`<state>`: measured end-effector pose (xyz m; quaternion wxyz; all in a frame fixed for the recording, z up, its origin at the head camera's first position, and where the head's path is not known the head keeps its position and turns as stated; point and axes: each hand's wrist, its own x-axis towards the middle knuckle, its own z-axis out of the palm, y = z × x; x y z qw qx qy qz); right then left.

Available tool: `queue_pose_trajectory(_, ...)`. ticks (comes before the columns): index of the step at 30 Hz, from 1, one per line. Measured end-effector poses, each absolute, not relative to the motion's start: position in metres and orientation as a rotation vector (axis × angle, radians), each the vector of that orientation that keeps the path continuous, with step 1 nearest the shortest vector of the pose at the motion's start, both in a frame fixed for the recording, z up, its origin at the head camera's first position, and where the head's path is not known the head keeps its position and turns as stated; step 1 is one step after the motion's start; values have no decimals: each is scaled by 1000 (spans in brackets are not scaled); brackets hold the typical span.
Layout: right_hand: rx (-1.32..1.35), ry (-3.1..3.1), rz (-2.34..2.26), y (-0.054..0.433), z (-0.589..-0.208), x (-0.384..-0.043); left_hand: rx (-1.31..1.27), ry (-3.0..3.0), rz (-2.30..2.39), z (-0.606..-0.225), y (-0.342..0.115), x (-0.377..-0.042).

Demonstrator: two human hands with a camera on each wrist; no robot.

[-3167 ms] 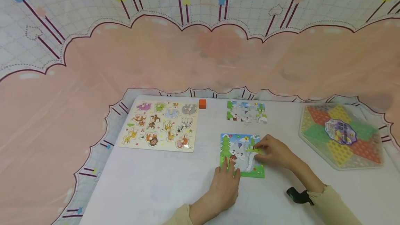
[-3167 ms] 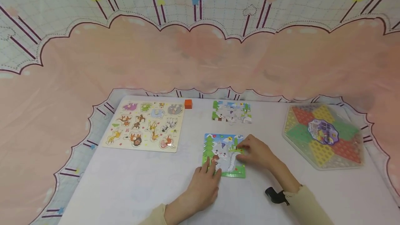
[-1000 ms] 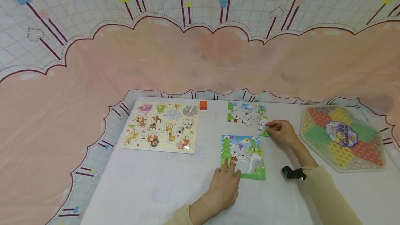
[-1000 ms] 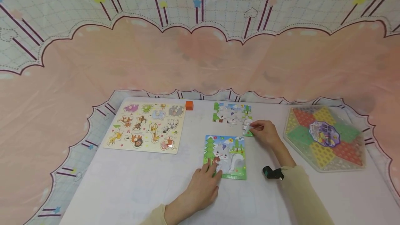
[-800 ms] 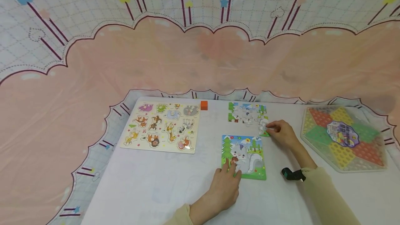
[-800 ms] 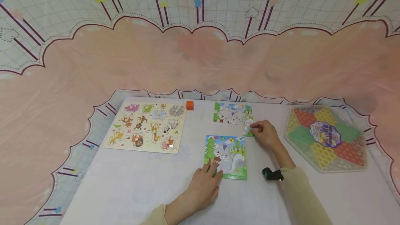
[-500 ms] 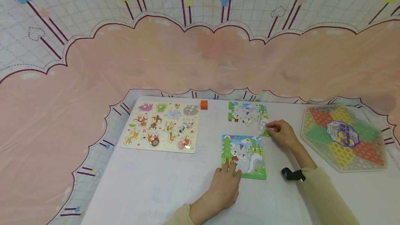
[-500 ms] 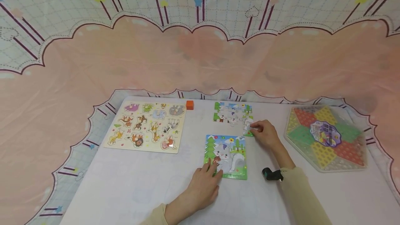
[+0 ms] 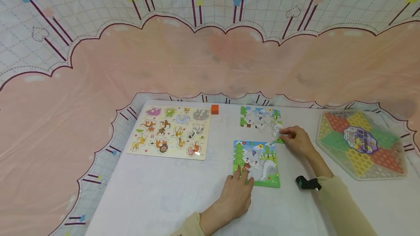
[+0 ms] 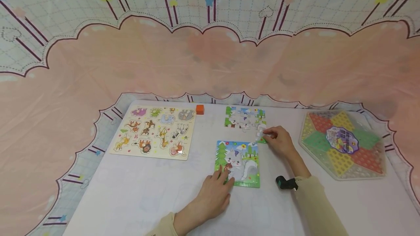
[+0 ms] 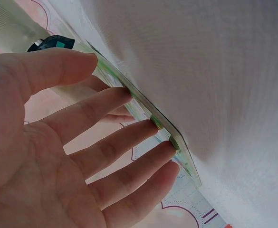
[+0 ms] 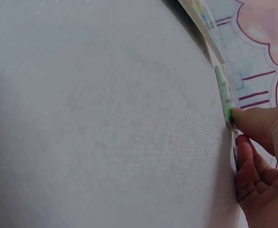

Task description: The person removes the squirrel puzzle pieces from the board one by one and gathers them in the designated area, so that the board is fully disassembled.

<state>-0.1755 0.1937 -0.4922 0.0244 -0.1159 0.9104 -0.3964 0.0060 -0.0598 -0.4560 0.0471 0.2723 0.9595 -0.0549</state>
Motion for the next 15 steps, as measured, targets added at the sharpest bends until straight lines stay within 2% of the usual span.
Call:
queue_pose_trajectory(9,-300,2815,-1287,195,-484,-169,825,2918,-170,-456,-59,6)
queue_pose_trajectory(15,-487,2788,-1238,180,-473,-152,806,2900,-151,-455,-61,5)
